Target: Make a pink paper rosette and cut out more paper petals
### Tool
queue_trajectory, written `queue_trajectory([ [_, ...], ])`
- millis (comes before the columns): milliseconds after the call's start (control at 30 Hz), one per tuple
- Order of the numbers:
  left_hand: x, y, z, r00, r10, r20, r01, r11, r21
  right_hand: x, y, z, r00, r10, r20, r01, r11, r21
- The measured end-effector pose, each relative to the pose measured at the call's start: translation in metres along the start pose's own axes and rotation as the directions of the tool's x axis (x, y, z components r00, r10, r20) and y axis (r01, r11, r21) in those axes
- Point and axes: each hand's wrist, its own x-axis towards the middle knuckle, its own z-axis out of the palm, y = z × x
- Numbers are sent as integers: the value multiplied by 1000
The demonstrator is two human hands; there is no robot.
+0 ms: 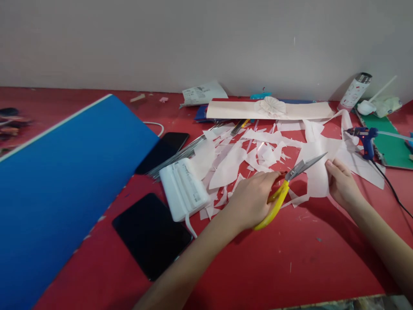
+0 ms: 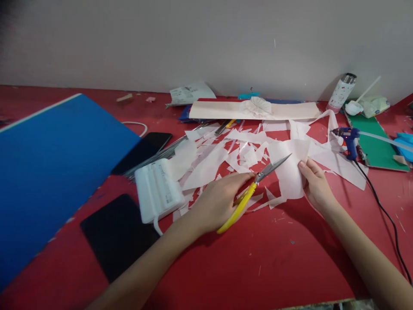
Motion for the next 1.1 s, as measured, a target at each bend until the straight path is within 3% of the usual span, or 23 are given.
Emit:
queue_trajectory([
  [233, 1, -2, 1, 999, -15, -42, 16, 999, 30, 1, -5, -3, 999, 50, -6, -49, 996, 76],
  [433, 2, -5, 1, 997, -55, -60, 56, 998, 6, 2, -9, -8, 988, 115, 107, -124, 989, 75],
  [667, 2, -13, 4, 992, -68, -104, 67, 998, -13, 1, -7, -8, 971, 191, 140, -208, 971, 117],
  [900, 3, -13, 1, 991, -64, -114, 63, 998, -10, 4, -9, -9, 995, 81, 61, -84, 995, 46],
  [1100, 5, -13, -2, 995, -56, -79, 58, 998, 12, 9, -10, -20, 993, -110, 45, 117, 967, -228],
])
